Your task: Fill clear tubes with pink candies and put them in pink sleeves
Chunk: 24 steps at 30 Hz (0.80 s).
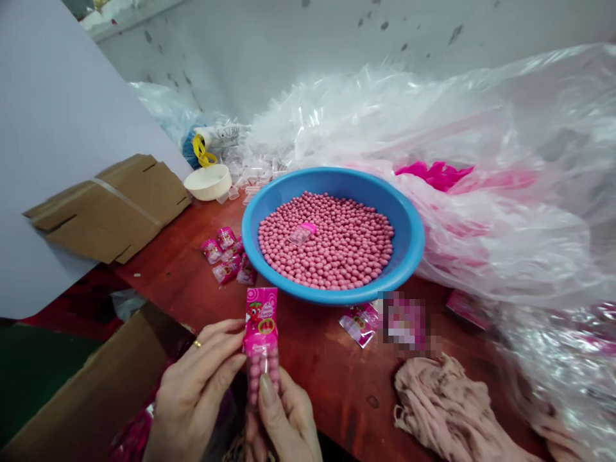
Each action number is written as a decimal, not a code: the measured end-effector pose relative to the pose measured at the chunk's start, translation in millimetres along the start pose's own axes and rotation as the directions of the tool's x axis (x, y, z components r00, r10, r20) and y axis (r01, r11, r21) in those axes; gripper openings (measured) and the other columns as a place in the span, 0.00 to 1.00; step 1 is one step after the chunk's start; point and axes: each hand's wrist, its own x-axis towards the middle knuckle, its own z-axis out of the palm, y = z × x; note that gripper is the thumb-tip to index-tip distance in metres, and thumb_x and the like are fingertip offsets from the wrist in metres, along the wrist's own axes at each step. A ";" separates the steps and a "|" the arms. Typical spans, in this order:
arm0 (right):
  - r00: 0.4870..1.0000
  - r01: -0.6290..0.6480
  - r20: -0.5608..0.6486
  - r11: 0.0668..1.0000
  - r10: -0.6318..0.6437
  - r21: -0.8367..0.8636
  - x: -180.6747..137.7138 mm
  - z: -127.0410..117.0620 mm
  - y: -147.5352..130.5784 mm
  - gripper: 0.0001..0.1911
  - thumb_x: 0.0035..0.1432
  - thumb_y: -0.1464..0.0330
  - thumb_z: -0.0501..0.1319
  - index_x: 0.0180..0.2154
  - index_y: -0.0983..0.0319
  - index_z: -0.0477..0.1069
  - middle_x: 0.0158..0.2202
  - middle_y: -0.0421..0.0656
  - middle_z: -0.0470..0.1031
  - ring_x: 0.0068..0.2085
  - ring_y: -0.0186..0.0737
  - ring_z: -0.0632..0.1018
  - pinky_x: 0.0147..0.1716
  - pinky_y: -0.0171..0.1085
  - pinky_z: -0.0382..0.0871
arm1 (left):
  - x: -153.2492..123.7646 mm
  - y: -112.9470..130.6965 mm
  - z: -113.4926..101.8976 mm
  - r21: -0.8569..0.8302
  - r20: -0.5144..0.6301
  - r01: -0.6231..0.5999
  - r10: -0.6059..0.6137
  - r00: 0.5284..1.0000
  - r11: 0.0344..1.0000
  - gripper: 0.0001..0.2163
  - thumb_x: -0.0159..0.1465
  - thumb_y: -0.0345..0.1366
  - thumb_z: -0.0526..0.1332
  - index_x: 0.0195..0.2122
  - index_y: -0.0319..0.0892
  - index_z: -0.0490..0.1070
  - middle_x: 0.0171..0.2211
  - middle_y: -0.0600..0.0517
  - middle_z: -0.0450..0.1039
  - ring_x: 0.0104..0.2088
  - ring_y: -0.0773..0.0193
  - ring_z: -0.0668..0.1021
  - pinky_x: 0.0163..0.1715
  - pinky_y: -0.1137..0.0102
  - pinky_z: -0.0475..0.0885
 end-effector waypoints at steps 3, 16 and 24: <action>0.998 0.060 -0.012 0.998 -0.061 -0.029 -1.2 2.9 0.5 0.19 0.45 0.57 0.69 0.32 0.64 0.71 0.22 0.36 0.62 0.20 0.26 0.62 0.19 0.26 0.59 | 1.5 2.7 -2.9 -0.043 0.024 0.070 -0.069 0.997 0.997 0.10 0.60 0.21 0.57 0.40 0.39 0.72 0.34 0.51 0.75 0.42 0.65 0.75 0.45 0.75 0.70; 0.980 0.191 0.003 0.922 -0.201 -0.337 -3.2 -3.7 15.4 0.22 0.52 0.50 0.61 0.36 0.63 0.73 0.18 0.35 0.62 0.18 0.28 0.60 0.16 0.28 0.54 | 6.3 3.6 -19.0 -0.261 0.343 0.501 -0.406 0.847 0.825 0.09 0.63 0.31 0.55 0.29 0.39 0.73 0.27 0.52 0.72 0.30 0.66 0.75 0.30 0.74 0.68; 0.948 0.288 -0.023 0.892 -0.316 -0.349 -3.3 -3.1 20.5 0.21 0.53 0.51 0.60 0.34 0.64 0.73 0.21 0.38 0.65 0.20 0.29 0.62 0.16 0.27 0.53 | 13.1 7.6 -11.0 -0.078 0.368 0.509 -0.450 0.814 0.857 0.10 0.61 0.30 0.53 0.22 0.41 0.62 0.22 0.56 0.63 0.24 0.69 0.67 0.24 0.75 0.59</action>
